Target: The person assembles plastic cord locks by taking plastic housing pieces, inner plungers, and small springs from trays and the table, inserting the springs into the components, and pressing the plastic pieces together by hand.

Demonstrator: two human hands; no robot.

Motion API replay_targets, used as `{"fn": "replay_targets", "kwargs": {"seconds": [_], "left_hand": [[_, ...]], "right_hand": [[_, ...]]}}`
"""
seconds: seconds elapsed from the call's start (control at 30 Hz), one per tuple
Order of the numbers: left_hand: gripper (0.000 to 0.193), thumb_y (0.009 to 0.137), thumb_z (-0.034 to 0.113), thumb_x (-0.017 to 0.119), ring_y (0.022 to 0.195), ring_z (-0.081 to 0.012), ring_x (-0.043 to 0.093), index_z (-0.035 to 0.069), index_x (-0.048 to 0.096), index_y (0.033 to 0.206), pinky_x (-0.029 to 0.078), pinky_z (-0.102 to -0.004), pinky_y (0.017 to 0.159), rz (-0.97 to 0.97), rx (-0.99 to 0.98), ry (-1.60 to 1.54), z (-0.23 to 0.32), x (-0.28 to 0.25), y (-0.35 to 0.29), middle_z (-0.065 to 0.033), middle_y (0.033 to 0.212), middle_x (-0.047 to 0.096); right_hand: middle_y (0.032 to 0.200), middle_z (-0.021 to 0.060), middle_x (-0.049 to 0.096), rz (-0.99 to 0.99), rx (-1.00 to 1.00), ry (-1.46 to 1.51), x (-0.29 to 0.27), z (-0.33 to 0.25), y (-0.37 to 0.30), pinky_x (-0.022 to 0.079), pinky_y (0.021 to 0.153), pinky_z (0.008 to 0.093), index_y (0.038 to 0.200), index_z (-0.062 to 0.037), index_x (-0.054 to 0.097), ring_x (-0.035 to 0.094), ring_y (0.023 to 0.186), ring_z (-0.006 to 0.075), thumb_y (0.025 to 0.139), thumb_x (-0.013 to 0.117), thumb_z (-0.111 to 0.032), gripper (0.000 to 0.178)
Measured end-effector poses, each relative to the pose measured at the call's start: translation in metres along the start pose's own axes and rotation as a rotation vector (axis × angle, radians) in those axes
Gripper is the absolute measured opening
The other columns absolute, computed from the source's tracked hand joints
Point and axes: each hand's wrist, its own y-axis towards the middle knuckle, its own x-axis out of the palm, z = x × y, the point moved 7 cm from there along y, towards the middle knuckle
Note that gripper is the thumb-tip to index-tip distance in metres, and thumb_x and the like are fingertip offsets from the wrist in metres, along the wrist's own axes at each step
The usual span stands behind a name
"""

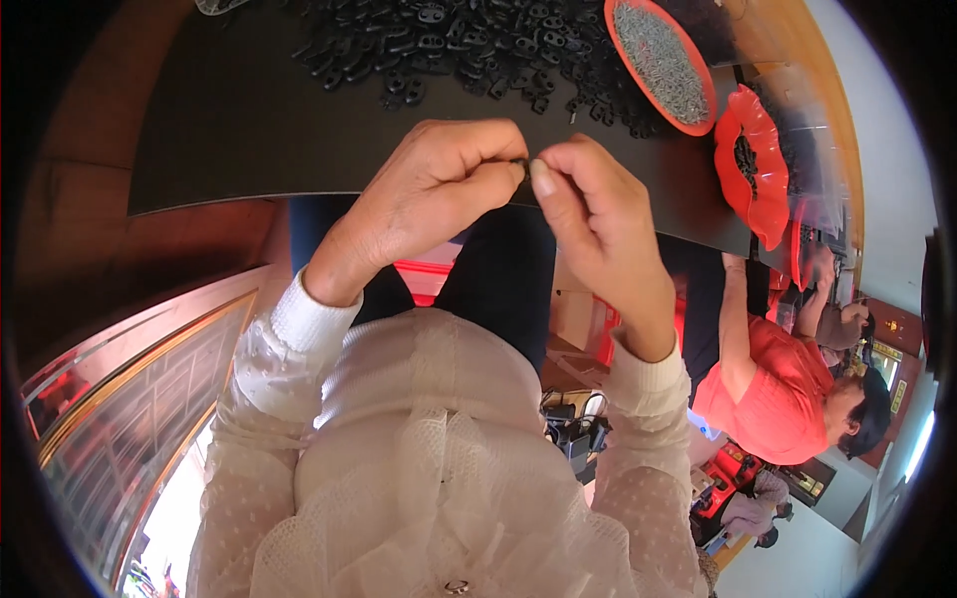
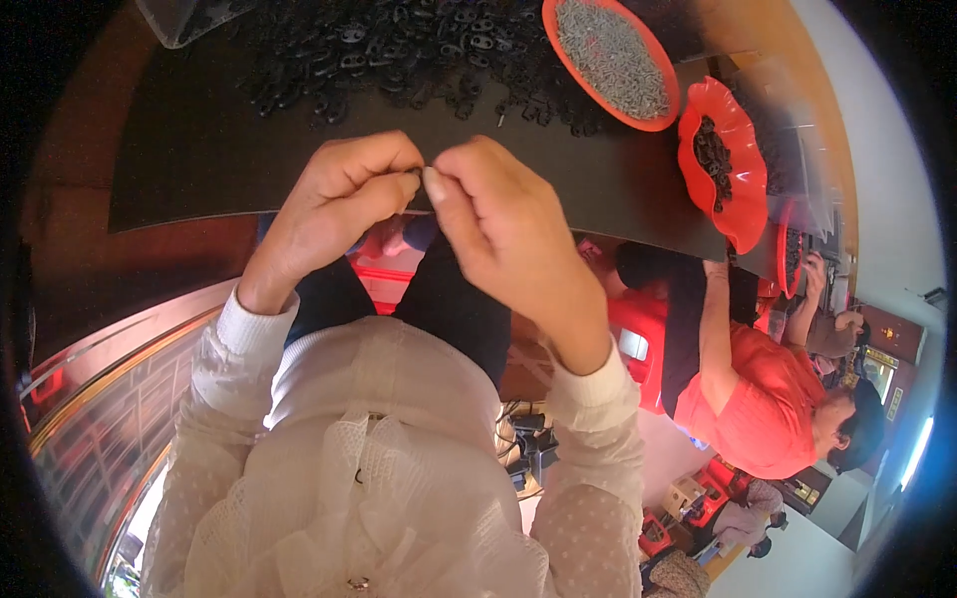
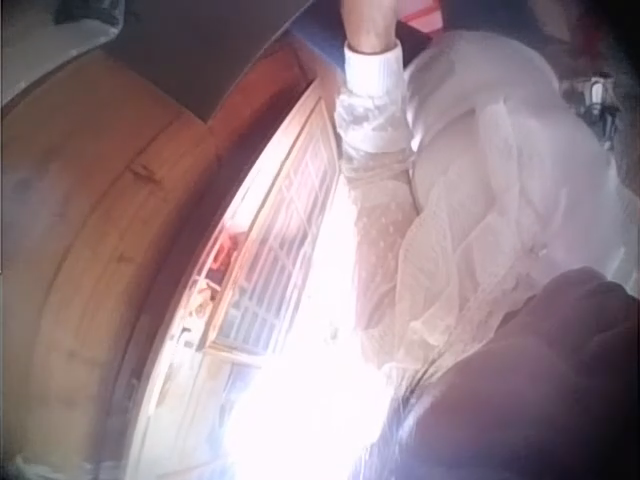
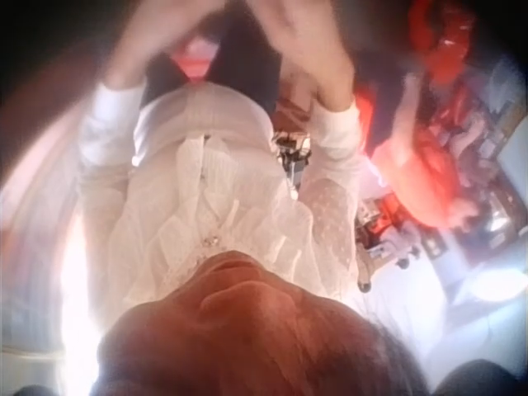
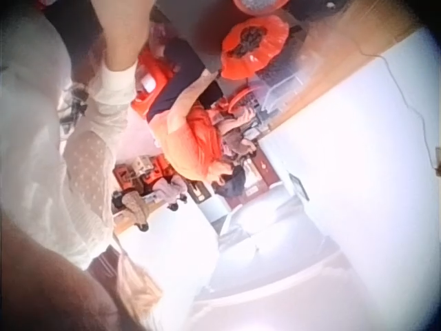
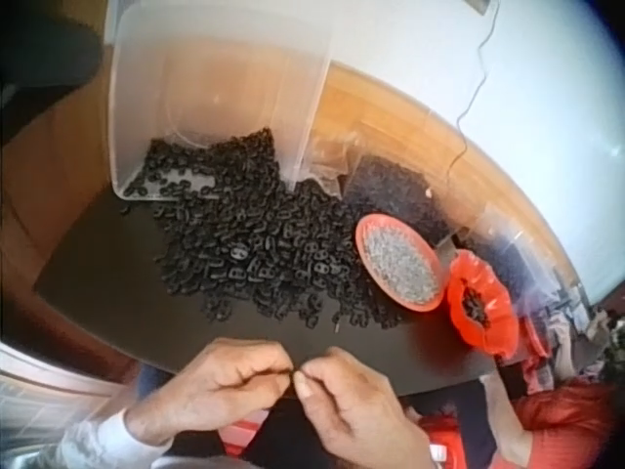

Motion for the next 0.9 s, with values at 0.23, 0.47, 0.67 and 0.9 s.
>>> {"fn": "replay_targets", "kwargs": {"seconds": [0.23,0.47,0.67,0.9], "left_hand": [[0.011,0.088,0.004,0.050,0.049,-0.0050,0.050,0.002,0.053,0.078,0.039,-0.0215,0.044,0.040,0.071,0.000,0.005,-0.002,0.001,0.0010,0.061,0.050],[0.011,0.088,0.003,0.051,0.046,-0.0043,0.046,0.002,0.052,0.077,0.036,-0.0217,0.042,0.068,0.048,-0.038,0.005,-0.004,0.000,0.0015,0.061,0.050],[0.008,0.084,0.006,0.055,0.055,-0.0063,0.039,-0.001,0.054,0.080,0.033,-0.0263,0.049,0.098,-0.012,-0.058,0.005,-0.008,-0.001,-0.0013,0.060,0.044],[0.013,0.085,0.008,0.052,0.059,-0.0048,0.042,-0.001,0.060,0.084,0.034,-0.0230,0.052,0.115,-0.051,-0.157,0.005,-0.011,0.000,0.0014,0.064,0.048]], "right_hand": [[0.083,0.0114,0.055,-0.025,0.062,-0.277,-0.039,0.053,0.006,0.045,0.065,0.0304,0.098,-0.0003,0.056,0.056,0.071,0.0222,0.090,0.057,-0.003,0.009],[0.079,0.0174,0.058,-0.123,0.186,-0.379,-0.020,0.069,0.032,0.046,0.064,0.0381,0.089,0.0020,0.055,0.059,0.072,0.0334,0.087,0.060,-0.009,0.012],[0.081,0.0211,0.060,-0.184,0.190,-0.456,-0.013,0.069,0.037,0.048,0.065,0.0438,0.083,0.0027,0.055,0.060,0.076,0.0402,0.083,0.058,-0.006,0.010],[0.073,0.0111,0.058,-0.085,0.061,-0.073,-0.019,0.018,0.026,0.046,0.057,0.0308,0.087,0.0012,0.056,0.058,0.061,0.0180,0.079,0.063,0.002,0.010]]}}
